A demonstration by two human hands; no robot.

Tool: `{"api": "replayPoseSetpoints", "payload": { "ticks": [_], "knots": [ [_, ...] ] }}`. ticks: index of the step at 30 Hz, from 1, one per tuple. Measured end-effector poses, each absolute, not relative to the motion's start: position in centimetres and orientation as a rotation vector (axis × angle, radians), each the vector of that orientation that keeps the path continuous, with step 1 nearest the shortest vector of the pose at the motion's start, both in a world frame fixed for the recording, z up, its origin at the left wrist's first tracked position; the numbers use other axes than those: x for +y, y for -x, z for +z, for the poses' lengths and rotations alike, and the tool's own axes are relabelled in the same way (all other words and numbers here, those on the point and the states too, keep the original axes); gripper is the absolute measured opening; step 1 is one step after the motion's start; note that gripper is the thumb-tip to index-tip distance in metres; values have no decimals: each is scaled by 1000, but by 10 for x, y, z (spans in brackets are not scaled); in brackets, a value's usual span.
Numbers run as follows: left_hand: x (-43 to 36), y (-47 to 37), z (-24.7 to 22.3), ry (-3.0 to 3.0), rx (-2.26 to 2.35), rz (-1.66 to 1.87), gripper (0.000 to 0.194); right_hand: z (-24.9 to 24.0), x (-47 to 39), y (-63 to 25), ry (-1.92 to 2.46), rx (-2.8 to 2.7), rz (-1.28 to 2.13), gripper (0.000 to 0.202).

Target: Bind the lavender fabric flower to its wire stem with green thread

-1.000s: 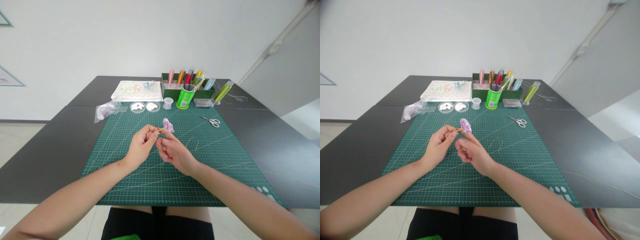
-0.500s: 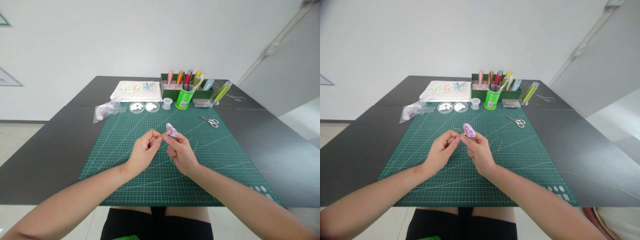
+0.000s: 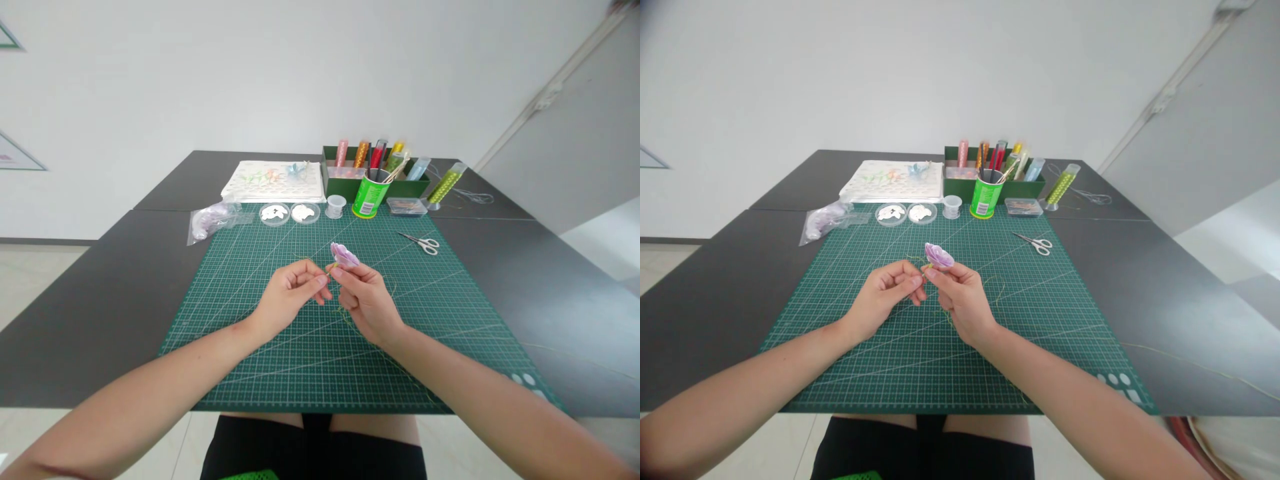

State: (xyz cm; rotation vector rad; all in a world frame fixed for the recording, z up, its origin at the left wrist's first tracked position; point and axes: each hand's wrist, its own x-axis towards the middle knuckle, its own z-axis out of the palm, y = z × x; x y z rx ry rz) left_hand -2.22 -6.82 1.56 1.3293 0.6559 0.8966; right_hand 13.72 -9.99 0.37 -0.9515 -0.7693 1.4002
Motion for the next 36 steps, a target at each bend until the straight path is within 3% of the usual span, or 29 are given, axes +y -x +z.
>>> {"api": "replayPoseSetpoints", "payload": {
  "ticks": [6,14,21,28,36],
  "knots": [
    [-67,24,16,-1392,685,998,21,-2,-98,-141,988,-1019,1230,18],
    [-61,27,15,-1501,805,1050,21,6,-107,-146,1030,-1720,374,13],
    [-56,30,16,-1945,992,911,18,13,-109,-161,854,-1943,-143,9],
    [-67,32,17,-2341,889,640,11,25,-100,-175,846,-1987,-100,10],
    [-76,30,17,-2549,639,580,11,24,-85,-188,1035,-1969,307,17]
  ]
}}
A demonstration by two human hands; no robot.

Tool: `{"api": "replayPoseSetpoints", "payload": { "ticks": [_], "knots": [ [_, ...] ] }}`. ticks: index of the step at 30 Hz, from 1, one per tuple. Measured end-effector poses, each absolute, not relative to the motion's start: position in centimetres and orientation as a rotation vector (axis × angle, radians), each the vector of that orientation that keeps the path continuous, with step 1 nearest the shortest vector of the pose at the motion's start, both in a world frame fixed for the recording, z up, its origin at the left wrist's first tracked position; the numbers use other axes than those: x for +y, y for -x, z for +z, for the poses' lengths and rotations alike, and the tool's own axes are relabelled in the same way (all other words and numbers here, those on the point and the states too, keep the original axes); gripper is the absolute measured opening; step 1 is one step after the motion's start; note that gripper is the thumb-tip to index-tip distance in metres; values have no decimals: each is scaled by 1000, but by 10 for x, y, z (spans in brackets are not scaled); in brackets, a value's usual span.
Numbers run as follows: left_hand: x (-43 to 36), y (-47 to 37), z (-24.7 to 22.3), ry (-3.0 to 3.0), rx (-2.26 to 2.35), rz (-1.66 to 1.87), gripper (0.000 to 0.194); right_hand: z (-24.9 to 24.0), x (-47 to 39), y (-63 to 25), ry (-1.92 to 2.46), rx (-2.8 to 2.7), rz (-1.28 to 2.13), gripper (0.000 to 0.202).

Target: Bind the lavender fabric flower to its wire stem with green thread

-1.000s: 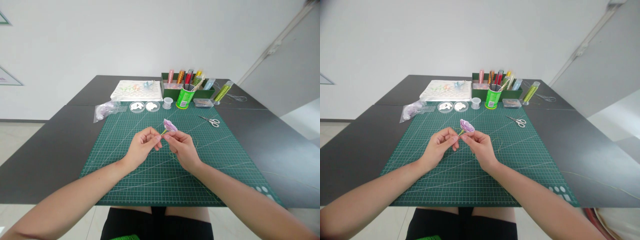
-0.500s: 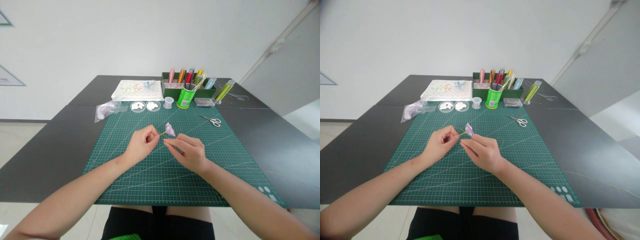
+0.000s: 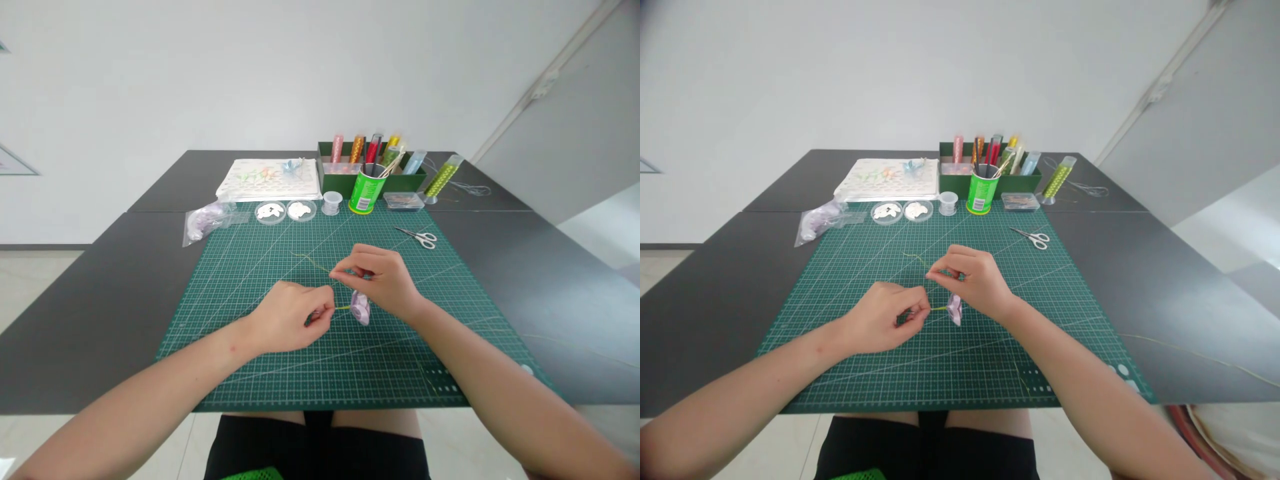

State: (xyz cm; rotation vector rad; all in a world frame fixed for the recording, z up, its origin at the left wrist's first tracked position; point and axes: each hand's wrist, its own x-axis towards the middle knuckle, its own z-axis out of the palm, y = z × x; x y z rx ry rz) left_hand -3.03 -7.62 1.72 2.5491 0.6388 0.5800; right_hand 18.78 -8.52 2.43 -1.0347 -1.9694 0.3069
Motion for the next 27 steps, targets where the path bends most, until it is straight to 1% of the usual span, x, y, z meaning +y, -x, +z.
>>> {"api": "replayPoseSetpoints", "payload": {
  "ticks": [4,9,15,17,19,24,27],
  "knots": [
    [-79,31,20,-2575,584,603,14,21,-78,-192,1104,-1900,478,17],
    [-81,32,22,-2599,561,712,15,11,-71,-193,1153,-1836,590,18],
    [-79,34,24,-2496,662,1017,15,0,-72,-187,1226,-1809,819,37],
    [-76,35,26,-2394,749,1092,15,-1,-75,-184,1227,-1819,849,39],
    [-73,36,28,-2286,834,1141,15,-2,-78,-181,1238,-1822,831,37],
    [-62,38,29,-2036,969,1200,17,-2,-82,-176,1200,-1885,840,22],
    [-55,38,28,-1927,1014,1201,19,2,-85,-176,1182,-1920,861,21]
  ]
}}
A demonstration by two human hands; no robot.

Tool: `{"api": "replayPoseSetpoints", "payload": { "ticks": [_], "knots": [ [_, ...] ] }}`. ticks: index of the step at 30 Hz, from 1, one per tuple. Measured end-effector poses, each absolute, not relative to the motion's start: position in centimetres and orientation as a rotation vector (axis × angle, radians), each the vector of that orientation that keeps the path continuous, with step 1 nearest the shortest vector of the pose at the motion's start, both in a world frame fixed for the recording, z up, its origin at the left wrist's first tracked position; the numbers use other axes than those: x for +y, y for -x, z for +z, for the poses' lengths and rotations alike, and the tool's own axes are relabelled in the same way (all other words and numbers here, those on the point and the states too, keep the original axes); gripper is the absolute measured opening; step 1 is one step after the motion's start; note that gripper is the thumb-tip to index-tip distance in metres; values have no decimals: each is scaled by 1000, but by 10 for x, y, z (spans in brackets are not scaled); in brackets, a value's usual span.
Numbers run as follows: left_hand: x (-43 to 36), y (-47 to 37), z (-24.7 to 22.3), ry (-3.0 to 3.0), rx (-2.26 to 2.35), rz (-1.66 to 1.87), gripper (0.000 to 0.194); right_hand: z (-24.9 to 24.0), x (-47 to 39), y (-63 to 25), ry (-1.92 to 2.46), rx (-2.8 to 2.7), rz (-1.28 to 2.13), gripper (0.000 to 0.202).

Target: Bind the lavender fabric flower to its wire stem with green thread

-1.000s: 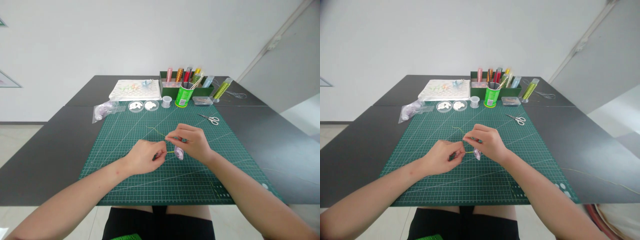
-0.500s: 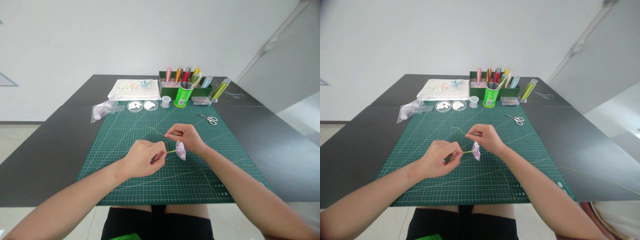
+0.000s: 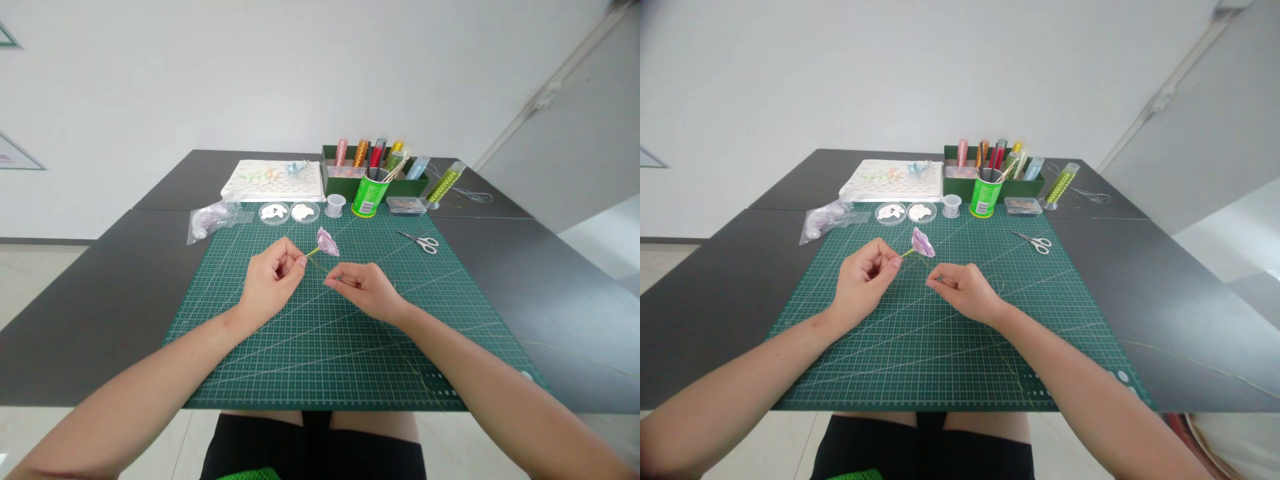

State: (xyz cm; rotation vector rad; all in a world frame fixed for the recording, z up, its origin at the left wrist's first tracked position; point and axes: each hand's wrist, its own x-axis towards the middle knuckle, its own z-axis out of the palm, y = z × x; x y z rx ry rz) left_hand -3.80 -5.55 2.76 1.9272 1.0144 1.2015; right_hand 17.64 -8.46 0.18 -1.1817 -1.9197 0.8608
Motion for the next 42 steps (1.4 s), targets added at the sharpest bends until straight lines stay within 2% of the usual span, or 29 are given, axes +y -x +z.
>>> {"api": "replayPoseSetpoints", "payload": {
  "ticks": [15,25,33,42],
  "knots": [
    [-41,38,21,-1897,1138,1123,18,12,-97,-175,1022,-2001,748,17],
    [-42,34,15,-2134,1141,840,15,18,-103,-181,944,-1947,-7,17],
    [-56,31,9,-2284,997,509,11,22,-100,-184,916,-1959,-171,16],
    [-62,31,14,-2205,737,393,11,19,-90,-188,993,-1927,-319,31]
  ]
}}
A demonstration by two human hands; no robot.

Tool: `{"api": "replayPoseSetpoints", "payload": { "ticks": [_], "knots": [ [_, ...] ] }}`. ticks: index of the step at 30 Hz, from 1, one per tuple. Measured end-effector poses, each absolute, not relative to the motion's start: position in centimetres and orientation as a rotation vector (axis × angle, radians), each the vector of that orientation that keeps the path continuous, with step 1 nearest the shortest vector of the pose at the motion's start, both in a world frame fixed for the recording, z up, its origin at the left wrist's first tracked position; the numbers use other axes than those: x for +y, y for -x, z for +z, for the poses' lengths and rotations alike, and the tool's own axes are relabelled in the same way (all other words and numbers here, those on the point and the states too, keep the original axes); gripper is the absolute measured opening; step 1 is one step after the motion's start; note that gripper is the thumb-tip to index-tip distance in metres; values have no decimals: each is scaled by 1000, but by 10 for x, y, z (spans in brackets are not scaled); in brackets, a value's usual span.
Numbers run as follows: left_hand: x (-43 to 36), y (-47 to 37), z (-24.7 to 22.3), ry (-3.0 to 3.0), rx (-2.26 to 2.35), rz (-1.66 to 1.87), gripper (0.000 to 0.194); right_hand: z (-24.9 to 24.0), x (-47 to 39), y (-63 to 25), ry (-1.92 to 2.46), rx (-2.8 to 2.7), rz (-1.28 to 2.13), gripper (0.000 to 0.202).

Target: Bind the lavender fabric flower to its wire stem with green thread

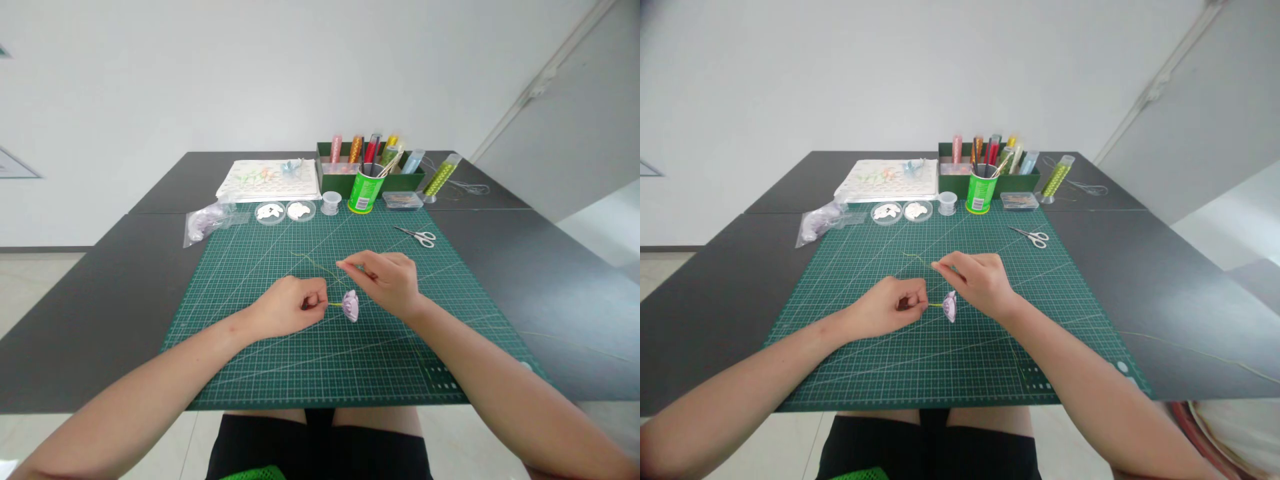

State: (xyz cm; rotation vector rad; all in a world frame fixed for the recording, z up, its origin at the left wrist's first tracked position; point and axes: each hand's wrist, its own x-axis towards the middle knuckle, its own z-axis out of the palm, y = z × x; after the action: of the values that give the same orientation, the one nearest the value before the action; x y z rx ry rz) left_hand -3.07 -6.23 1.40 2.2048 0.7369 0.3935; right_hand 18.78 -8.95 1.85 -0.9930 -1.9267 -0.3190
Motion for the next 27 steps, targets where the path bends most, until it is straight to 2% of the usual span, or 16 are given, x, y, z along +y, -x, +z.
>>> {"api": "replayPoseSetpoints", "payload": {
  "ticks": [6,17,21,27],
  "knots": [
    [-68,32,19,-2137,576,426,11,10,-83,-189,1051,-1953,-196,38],
    [-66,34,23,-1950,612,809,15,-8,-76,-187,1134,-1980,379,39],
    [-60,33,25,-1760,672,979,19,-9,-78,-185,1157,-1964,353,44],
    [-45,37,22,-1584,727,1140,24,-9,-83,-178,1105,-1988,252,27]
  ]
}}
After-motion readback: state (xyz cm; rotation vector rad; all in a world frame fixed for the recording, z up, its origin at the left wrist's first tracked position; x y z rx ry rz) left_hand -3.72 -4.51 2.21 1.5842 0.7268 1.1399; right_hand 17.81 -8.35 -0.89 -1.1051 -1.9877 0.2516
